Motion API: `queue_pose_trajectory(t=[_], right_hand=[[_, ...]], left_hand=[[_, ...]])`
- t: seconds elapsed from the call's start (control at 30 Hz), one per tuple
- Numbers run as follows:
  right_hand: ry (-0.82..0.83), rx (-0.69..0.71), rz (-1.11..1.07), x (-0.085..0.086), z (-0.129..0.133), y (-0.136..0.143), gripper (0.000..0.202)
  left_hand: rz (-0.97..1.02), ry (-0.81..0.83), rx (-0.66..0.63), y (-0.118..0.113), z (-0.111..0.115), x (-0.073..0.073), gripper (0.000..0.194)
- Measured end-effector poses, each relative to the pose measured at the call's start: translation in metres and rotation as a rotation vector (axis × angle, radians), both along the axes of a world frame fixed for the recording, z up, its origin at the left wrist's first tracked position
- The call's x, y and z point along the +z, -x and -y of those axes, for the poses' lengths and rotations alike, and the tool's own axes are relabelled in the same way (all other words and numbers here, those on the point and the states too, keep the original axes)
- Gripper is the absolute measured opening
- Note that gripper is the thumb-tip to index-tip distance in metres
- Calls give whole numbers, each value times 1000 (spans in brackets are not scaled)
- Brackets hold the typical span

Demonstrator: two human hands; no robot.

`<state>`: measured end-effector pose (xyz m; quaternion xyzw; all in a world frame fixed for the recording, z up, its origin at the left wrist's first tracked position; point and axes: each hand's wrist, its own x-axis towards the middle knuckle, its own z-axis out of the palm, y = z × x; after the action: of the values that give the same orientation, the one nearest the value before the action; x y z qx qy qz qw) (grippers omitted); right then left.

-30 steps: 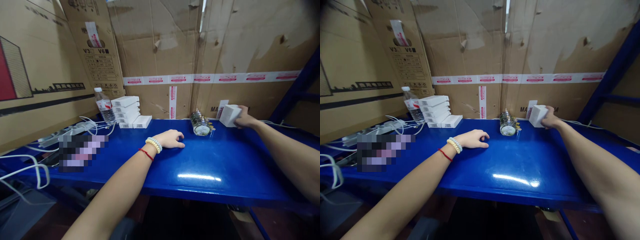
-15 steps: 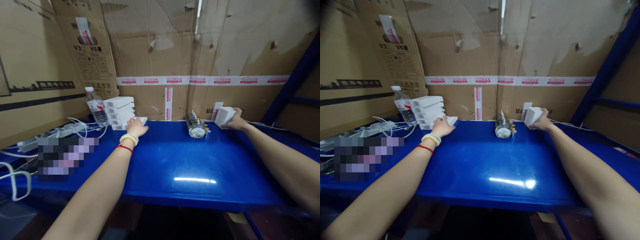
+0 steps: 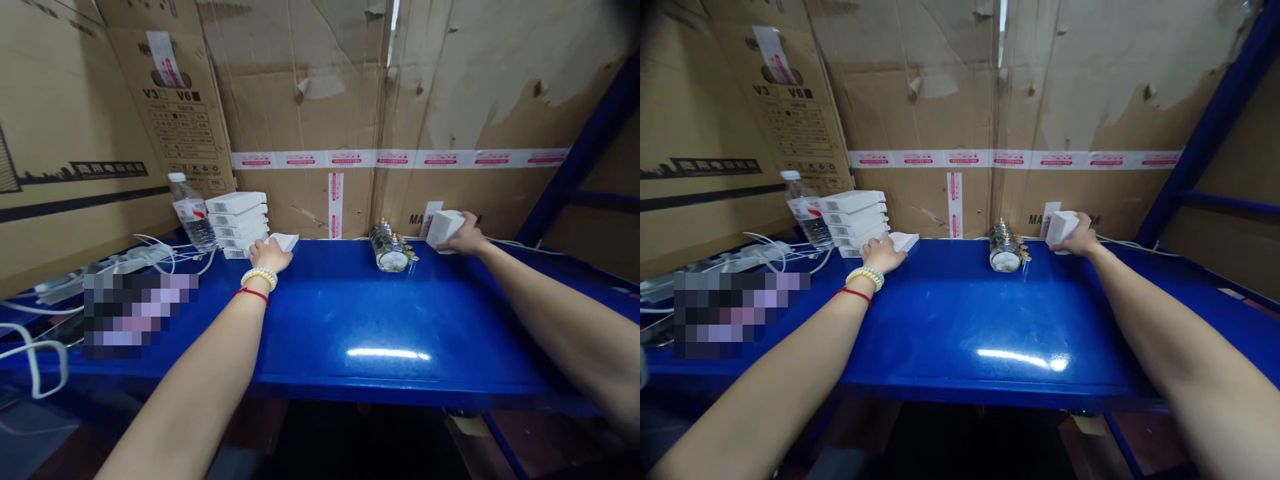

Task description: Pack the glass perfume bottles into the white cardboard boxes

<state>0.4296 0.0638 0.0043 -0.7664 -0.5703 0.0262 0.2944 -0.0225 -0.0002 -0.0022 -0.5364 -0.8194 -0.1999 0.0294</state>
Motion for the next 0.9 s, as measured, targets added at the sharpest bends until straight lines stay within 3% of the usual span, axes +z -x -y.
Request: queue_pose_trajectory(t=[0.17,0.27,0.43,0.57,0.73,0.9], right_hand=[[109,-45,-18,14,14,11,118],[75,-100,36,19,22,17,123],[-192,-45,203,30,44,38,107],[-463,-17,142,38,61,74,87],[-630,98,4,23,62,113,70],[-670,209,-101,-4,52,117,50]], left_hand=[[40,-4,-10,4,0,-1,56],[49,-3,-16,6,0,0,54],[57,-14,1,6,1,0,59],[105,-52,28,7,1,1,71],[138,-53,41,12,-1,1,75],[132,-36,4,14,-4,4,74]])
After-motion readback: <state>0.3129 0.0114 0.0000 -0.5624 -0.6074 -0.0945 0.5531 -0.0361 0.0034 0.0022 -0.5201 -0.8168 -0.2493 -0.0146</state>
